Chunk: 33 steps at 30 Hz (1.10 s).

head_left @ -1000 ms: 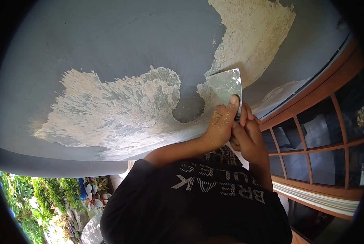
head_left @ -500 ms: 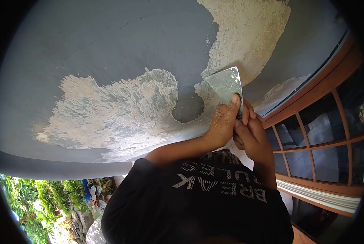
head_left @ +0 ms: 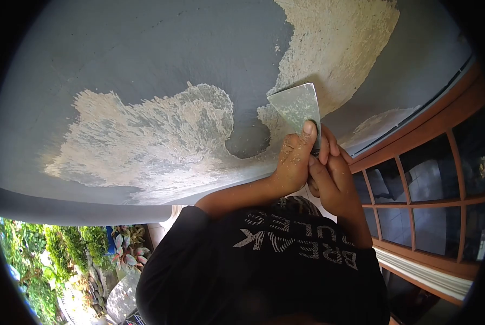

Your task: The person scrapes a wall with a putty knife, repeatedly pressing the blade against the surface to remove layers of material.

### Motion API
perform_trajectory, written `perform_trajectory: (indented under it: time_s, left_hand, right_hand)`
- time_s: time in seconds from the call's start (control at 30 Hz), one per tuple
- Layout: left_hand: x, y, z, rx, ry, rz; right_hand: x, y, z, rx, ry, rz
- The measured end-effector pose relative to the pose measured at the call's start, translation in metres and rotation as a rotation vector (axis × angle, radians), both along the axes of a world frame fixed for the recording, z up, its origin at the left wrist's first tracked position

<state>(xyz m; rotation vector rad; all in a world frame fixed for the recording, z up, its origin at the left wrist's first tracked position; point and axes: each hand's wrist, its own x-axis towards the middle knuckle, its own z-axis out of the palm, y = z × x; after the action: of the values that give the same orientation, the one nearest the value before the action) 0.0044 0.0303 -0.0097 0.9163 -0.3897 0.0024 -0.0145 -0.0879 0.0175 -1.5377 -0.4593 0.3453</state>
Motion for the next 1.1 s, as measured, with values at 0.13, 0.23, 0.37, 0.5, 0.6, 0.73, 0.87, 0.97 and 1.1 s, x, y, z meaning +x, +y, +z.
perform_trajectory:
  time_s: [0.13,0.23,0.37,0.5,0.6,0.73,0.87,0.97,1.1]
  left_hand:
    - [-0.002,-0.01,0.008,-0.04,0.018,-0.004]
    - [0.0,-0.004,0.014,-0.003,-0.029,0.028]
    - [0.003,-0.008,0.012,-0.016,-0.042,0.048]
    - [0.0,-0.015,0.009,-0.04,-0.006,0.026]
    - [0.002,-0.01,0.008,-0.081,-0.051,0.029]
    - [0.0,-0.014,0.006,-0.065,-0.015,0.047]
    - [-0.002,-0.014,0.007,-0.101,-0.015,0.077]
    - [-0.003,-0.016,0.012,-0.107,0.008,0.089]
    - [-0.001,-0.017,0.011,-0.121,0.025,0.079]
  right_hand:
    - [0.004,-0.008,0.004,-0.07,-0.151,0.002]
    - [0.005,-0.006,0.011,-0.083,-0.152,0.02]
    - [0.011,-0.01,0.013,-0.099,-0.222,0.071]
    - [0.012,-0.012,0.01,-0.121,-0.244,0.046]
    - [0.013,-0.008,0.005,-0.094,-0.24,0.058]
    - [0.014,-0.015,0.006,-0.124,-0.124,0.09]
    - [0.014,-0.013,0.01,-0.114,-0.153,0.112]
    - [0.019,-0.015,0.005,-0.118,-0.214,0.129]
    - [0.014,-0.016,0.007,-0.101,-0.208,0.098]
